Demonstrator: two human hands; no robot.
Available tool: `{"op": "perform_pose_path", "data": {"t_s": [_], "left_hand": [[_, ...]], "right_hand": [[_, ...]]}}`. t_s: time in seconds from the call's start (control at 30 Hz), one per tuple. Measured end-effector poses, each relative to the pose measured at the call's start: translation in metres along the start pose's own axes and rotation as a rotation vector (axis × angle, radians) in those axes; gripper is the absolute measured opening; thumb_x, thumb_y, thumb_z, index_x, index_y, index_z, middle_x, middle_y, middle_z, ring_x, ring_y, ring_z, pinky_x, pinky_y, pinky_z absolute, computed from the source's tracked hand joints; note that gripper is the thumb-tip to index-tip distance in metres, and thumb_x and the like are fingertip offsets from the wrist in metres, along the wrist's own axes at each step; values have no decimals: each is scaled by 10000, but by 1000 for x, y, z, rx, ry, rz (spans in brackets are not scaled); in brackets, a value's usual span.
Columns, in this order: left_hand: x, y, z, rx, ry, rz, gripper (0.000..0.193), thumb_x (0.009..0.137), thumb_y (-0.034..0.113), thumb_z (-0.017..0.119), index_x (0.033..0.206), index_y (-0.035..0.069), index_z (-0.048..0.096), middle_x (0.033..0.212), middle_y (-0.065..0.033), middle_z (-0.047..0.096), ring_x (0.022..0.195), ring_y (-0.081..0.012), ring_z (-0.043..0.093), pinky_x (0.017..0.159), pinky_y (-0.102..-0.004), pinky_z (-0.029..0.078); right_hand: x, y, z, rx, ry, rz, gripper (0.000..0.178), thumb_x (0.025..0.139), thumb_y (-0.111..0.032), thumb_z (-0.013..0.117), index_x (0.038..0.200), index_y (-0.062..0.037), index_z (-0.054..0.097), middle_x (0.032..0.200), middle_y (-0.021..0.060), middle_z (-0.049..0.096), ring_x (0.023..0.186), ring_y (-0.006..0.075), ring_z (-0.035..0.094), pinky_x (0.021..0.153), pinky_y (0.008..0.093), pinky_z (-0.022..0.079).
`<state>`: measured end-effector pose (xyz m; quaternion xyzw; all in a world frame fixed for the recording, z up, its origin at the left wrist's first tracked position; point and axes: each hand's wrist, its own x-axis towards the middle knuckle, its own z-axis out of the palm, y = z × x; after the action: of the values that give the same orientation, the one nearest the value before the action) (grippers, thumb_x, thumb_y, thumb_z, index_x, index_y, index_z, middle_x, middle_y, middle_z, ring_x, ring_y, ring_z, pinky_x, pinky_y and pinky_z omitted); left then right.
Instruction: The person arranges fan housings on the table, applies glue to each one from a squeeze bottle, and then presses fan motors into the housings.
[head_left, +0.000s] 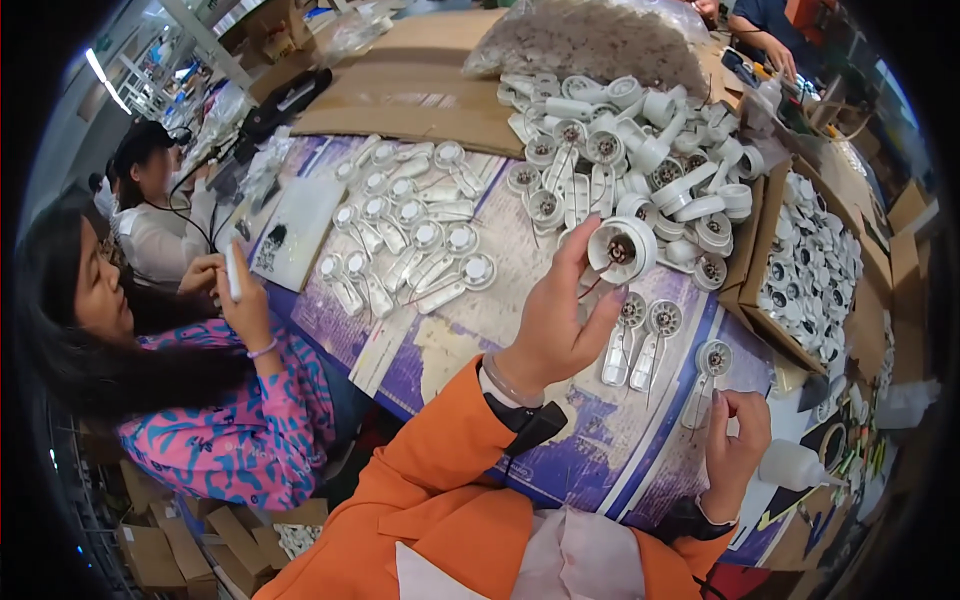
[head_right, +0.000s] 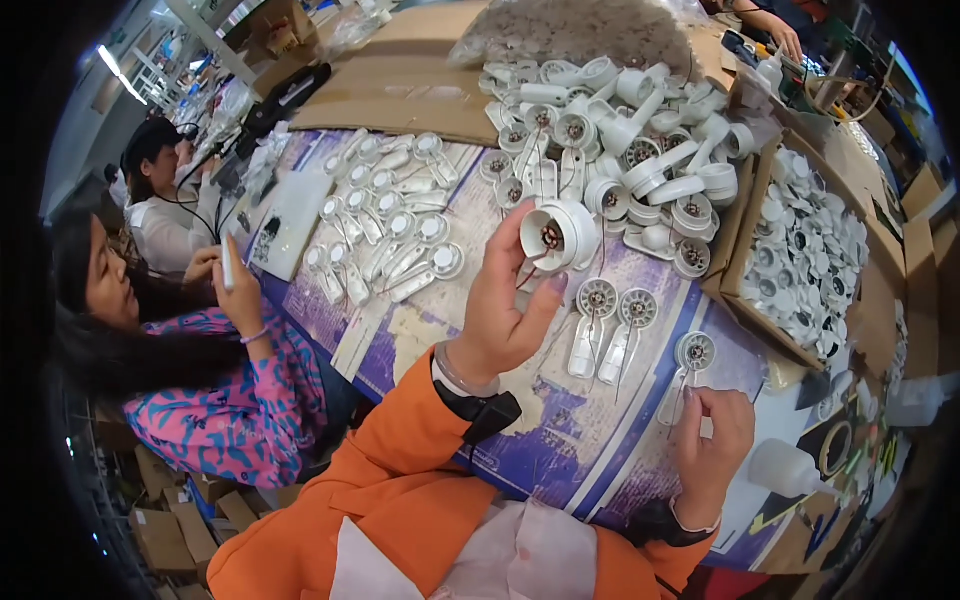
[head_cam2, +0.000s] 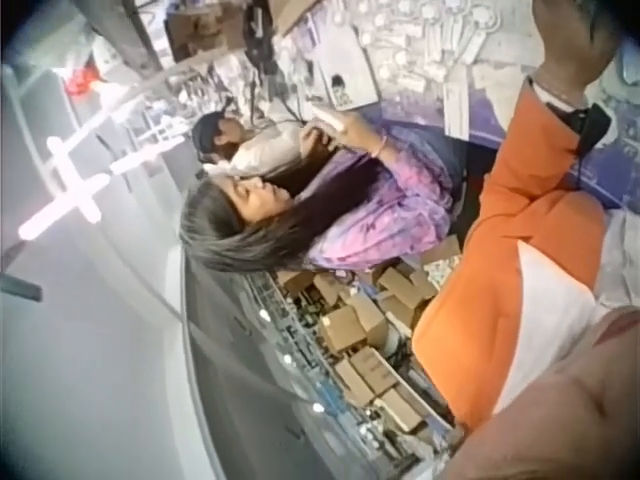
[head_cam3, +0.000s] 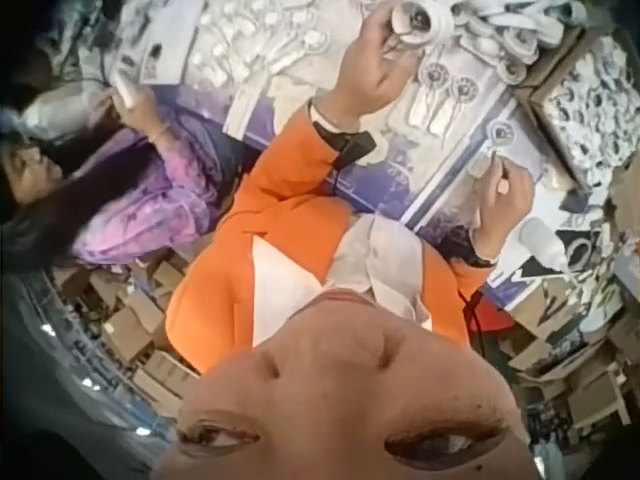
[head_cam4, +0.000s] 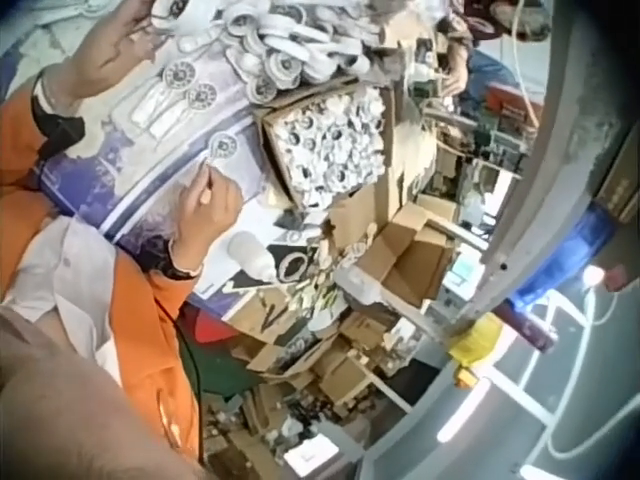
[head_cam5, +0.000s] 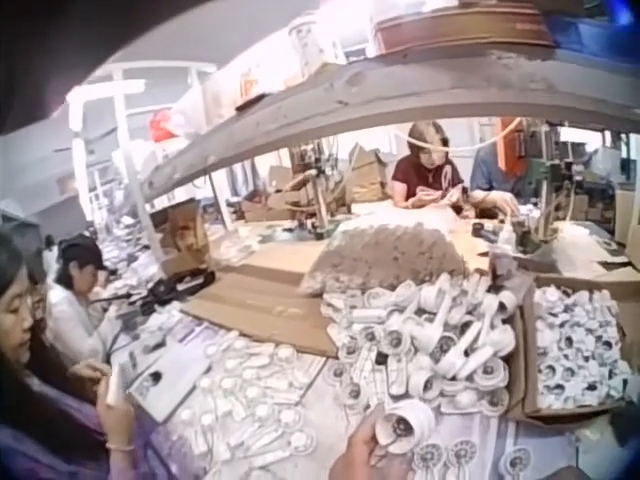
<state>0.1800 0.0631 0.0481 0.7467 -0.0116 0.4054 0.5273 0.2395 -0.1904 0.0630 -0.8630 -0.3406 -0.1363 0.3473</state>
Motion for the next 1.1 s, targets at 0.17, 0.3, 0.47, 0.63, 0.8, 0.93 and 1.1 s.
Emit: {"op": "perform_pose_path", "data": {"t_s": [0.17,0.3,0.47,0.63,0.8,0.93,1.1], "left_hand": [[4,-1,8,19,31,-3,622,856,51,520,1387,-35,207,1187,-245,527,1053,-307,587,874,-341,457],[0,0,-3,-78,66,-1,669,840,53,533,1397,-23,171,1150,-238,539,1030,-293,593,861,-342,462],[0,-2,7,-32,80,50,666,833,65,550,1384,-4,183,1124,-210,553,1006,-268,601,840,-323,470],[-2,1,2,-56,97,27,640,824,76,571,1357,10,222,1121,-186,564,979,-256,614,821,-312,476],[-5,3,4,-108,86,-46,633,811,86,594,1338,22,250,1117,-167,570,940,-251,626,804,-313,483],[-1,-4,11,-37,59,-97,631,807,83,597,1335,22,256,1120,-160,564,944,-226,625,797,-305,486],[-3,-4,-5,-39,131,-82,630,817,43,579,1351,3,246,1154,-163,543,1028,-208,589,824,-307,483]], "right_hand": [[-3,3,-4,-12,37,-21,225,787,-2,636,653,3,455,604,70,407,547,193,381,519,317,288],[-12,8,7,44,14,8,333,833,-24,620,610,-2,374,568,43,317,520,140,290,485,306,217],[-18,16,2,43,70,15,382,864,-40,598,594,-18,329,551,24,250,515,106,228,467,301,179],[-15,12,9,119,103,17,381,868,-39,590,592,-17,328,546,26,258,516,105,227,465,300,180],[-18,14,4,105,135,13,368,845,-17,598,581,-16,341,533,40,282,500,134,251,463,309,198],[-20,12,-1,44,172,27,340,782,17,632,558,-17,379,510,80,340,468,204,320,462,335,240],[-3,-3,13,139,127,-69,333,771,21,632,559,-15,378,510,83,347,460,204,341,457,336,249]]}}
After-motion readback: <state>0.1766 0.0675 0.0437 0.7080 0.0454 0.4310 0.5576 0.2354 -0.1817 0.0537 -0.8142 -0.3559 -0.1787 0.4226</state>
